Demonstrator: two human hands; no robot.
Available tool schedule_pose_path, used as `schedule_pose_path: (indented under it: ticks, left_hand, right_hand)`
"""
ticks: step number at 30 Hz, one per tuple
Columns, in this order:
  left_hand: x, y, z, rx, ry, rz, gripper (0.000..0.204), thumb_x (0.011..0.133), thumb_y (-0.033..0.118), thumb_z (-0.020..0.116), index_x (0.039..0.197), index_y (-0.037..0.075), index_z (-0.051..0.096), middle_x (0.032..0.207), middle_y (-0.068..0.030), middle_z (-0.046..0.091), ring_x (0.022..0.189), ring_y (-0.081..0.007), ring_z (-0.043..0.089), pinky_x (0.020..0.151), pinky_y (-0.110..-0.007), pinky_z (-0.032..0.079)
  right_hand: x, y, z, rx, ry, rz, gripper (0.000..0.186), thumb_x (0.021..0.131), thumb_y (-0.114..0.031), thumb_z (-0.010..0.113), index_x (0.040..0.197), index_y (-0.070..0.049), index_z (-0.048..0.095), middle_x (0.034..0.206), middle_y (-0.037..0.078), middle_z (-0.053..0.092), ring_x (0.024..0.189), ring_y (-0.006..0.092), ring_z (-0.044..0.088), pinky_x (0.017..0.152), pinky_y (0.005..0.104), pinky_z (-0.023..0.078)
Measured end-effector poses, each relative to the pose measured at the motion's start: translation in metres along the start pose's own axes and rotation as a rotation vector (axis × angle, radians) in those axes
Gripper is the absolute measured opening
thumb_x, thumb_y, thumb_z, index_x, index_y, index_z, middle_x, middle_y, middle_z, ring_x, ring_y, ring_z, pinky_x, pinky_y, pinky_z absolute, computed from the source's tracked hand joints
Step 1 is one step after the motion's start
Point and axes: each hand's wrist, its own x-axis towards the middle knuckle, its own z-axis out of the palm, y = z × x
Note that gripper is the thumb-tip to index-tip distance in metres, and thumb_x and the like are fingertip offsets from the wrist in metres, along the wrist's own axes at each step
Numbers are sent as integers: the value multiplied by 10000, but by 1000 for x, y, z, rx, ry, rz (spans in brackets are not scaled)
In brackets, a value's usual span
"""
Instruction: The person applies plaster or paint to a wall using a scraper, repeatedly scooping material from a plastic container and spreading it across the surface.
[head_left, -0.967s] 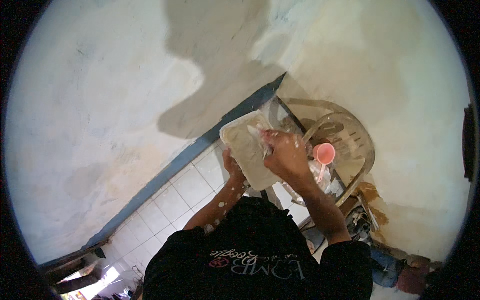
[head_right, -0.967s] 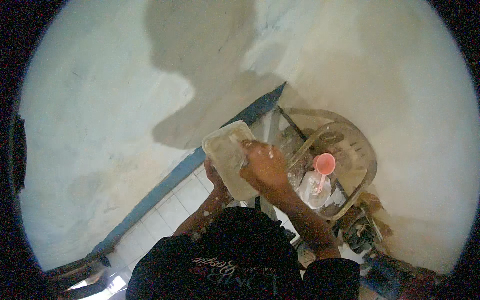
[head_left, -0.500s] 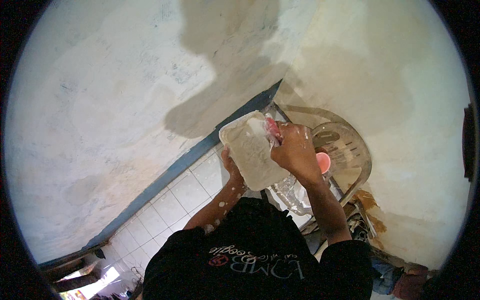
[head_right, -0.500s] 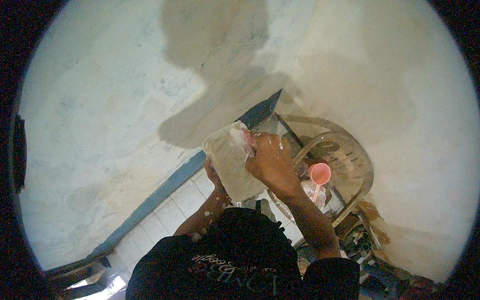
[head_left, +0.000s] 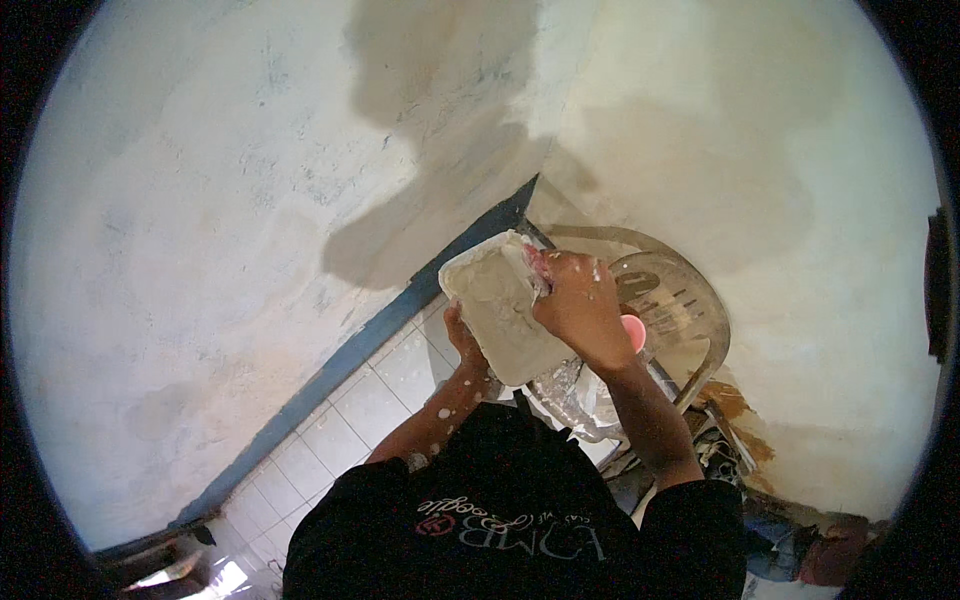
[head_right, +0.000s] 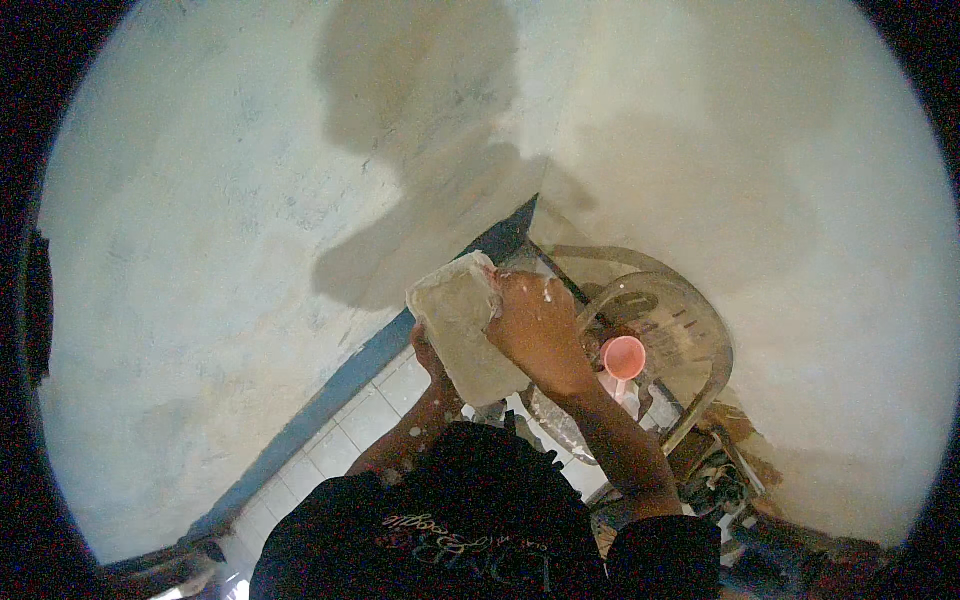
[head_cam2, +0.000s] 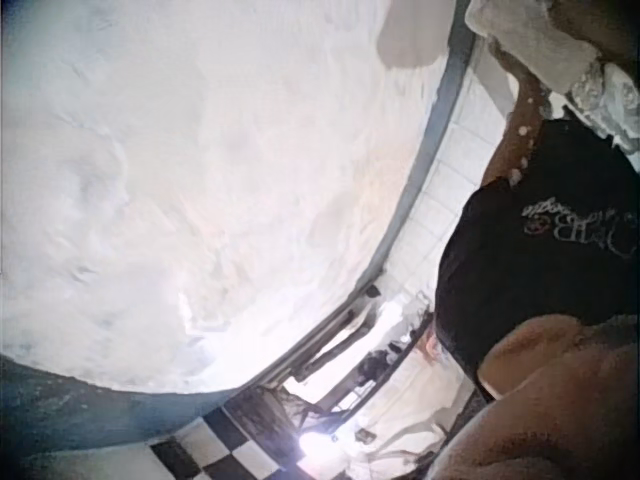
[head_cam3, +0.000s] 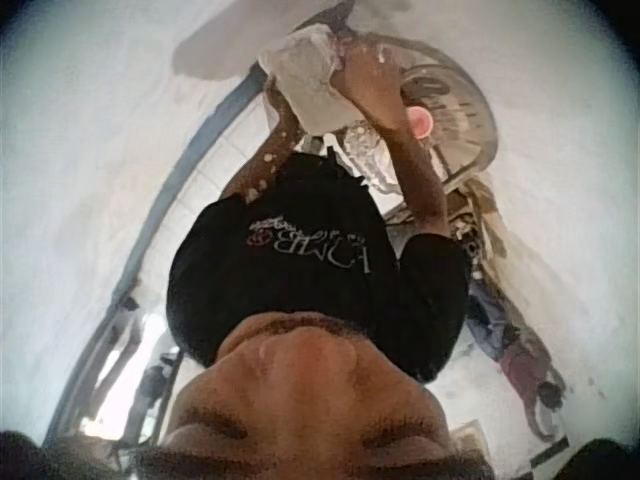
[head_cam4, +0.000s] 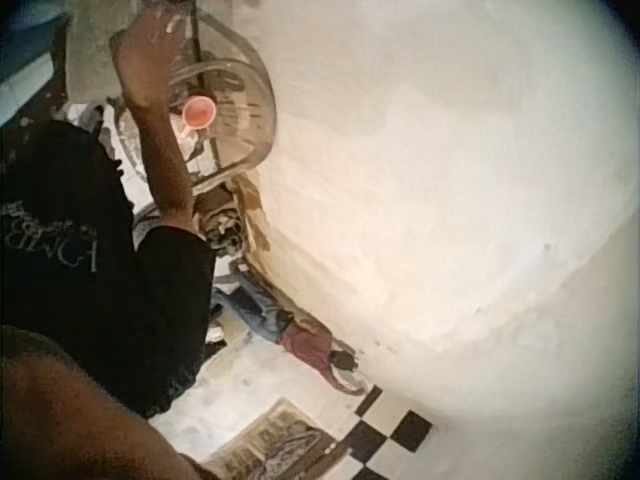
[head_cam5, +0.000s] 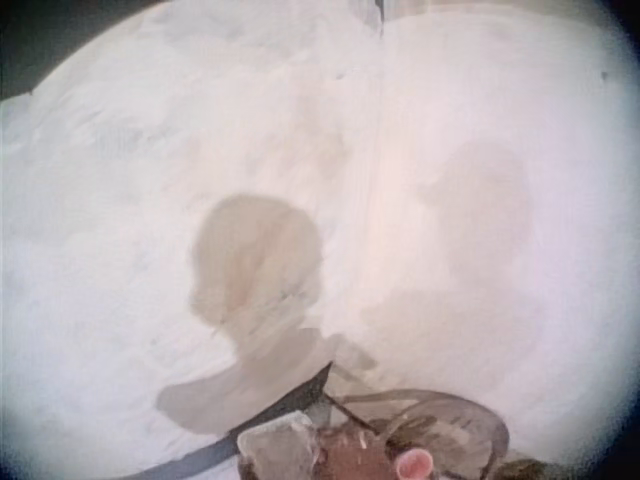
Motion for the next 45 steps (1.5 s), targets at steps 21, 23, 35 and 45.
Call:
schedule_pose_path:
  ticks: [21,23,35,45]
  left_hand:
    - [-8,-42,-10,99,111,-511,628,774,493,397,1235,66,392,1181,-156,479,1054,-322,477,900,-442,393]
    - [-4,-46,-26,-87,100,-604,674,752,469,455,1270,51,350,1200,-170,467,1052,-334,485,907,-451,390]
    - [-4,-67,-53,24,101,-669,630,819,502,360,1273,66,342,1218,-163,446,1087,-333,456,926,-448,373]
    - [15,-154,-146,221,198,-613,591,825,503,361,1244,87,383,1205,-124,463,1082,-313,455,919,-456,378]
  right_hand:
    - [-52,29,3,67,54,395,230,563,-4,540,789,8,581,745,213,579,720,391,555,636,456,440]
    - [-50,25,-10,20,15,615,217,574,-3,545,788,11,579,749,222,578,725,389,557,637,461,438]
    - [-71,45,18,-87,12,765,250,576,-19,544,817,-15,608,748,191,601,737,363,574,656,427,459]
    - [-133,106,67,59,3,710,430,684,-262,638,1034,-34,532,1000,193,560,886,327,566,770,438,450]
